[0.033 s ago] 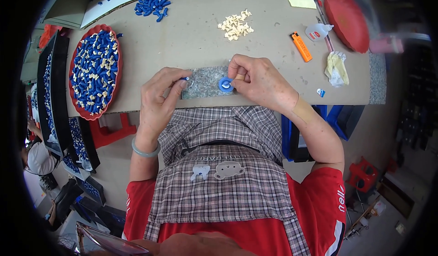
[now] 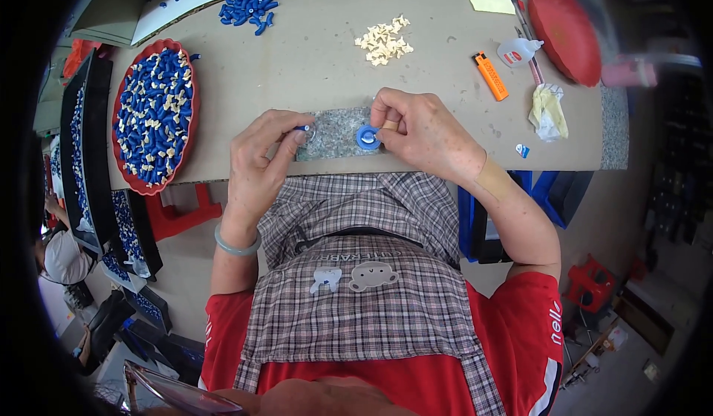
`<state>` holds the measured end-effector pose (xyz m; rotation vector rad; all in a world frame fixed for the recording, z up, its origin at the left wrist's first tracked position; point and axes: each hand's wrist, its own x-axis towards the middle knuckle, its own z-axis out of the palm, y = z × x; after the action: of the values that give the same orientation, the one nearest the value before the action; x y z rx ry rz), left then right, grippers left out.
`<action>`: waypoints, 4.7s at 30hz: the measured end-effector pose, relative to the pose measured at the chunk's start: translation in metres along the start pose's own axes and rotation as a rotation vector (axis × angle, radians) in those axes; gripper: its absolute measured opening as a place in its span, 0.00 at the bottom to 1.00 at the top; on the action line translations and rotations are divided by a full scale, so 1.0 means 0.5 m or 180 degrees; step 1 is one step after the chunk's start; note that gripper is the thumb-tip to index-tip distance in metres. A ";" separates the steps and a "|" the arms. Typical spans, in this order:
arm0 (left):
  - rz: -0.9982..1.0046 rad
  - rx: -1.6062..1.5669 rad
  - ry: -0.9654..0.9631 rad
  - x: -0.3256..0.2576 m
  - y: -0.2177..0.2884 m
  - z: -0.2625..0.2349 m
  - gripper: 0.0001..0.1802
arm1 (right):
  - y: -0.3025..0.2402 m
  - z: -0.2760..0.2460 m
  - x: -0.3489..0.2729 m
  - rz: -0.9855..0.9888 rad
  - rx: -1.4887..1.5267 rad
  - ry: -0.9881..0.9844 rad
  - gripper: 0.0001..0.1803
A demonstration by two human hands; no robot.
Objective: The person assembles small blue plastic components and gold star components by hand at a workstation.
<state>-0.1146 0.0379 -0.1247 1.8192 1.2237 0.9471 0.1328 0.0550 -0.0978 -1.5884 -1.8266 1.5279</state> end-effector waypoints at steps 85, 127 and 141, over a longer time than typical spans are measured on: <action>0.0845 0.2728 0.1581 0.030 -0.030 -0.151 0.17 | 0.077 -0.004 0.113 -0.1522 -0.1335 0.2018 0.05; -0.1277 -0.3429 -0.0311 0.067 -0.090 0.008 0.11 | 0.041 -0.033 0.043 -0.0983 -0.1816 0.1081 0.03; -0.1215 -0.4394 -0.0119 0.067 -0.087 -0.026 0.14 | 0.077 -0.043 0.053 -0.0374 -0.0096 0.1033 0.04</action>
<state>-0.1343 0.0840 -0.1510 0.4818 0.5230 1.0798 0.1606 0.0823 -0.1316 -1.6015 -1.7322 1.1213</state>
